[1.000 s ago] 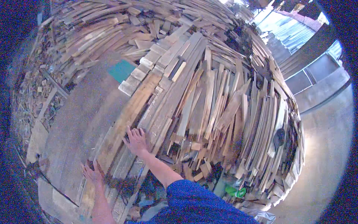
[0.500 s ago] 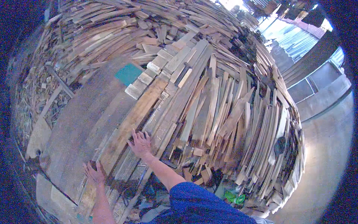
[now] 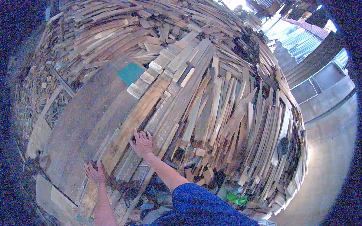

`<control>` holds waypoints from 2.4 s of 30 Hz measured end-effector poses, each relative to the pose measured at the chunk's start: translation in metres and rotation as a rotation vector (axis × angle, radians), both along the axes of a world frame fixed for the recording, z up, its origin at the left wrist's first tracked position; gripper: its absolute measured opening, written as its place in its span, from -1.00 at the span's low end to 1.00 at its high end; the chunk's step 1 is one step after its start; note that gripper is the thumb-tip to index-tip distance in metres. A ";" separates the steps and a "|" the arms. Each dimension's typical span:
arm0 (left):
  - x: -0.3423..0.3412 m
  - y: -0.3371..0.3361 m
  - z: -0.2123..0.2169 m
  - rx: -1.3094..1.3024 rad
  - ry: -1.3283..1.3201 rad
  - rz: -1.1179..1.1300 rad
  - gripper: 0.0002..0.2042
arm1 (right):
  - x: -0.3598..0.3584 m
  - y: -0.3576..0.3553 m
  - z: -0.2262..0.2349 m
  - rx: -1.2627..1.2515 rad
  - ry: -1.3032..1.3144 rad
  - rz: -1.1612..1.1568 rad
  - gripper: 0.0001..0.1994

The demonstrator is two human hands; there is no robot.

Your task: Picking up long wood planks from a pile and aligning them on a flat surface or workbench.

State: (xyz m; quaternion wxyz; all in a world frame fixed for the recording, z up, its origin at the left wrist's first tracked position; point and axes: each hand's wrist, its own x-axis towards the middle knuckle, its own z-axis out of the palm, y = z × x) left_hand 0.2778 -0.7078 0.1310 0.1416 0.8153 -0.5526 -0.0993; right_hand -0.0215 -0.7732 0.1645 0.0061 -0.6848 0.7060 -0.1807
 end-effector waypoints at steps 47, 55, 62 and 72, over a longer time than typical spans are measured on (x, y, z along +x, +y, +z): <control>0.000 0.000 -0.002 -0.015 -0.028 -0.004 -0.35 | -0.001 0.000 -0.005 0.073 0.013 -0.034 -0.32; 0.001 0.000 -0.002 -0.029 0.000 -0.009 -0.36 | -0.001 0.000 -0.001 0.090 -0.006 -0.023 -0.33; 0.001 0.000 0.001 0.013 -0.005 -0.012 -0.34 | 0.000 0.001 0.001 0.028 0.001 -0.005 -0.34; 0.000 0.000 -0.001 0.001 -0.015 -0.004 -0.33 | 0.000 0.000 0.003 -0.008 0.008 0.011 -0.35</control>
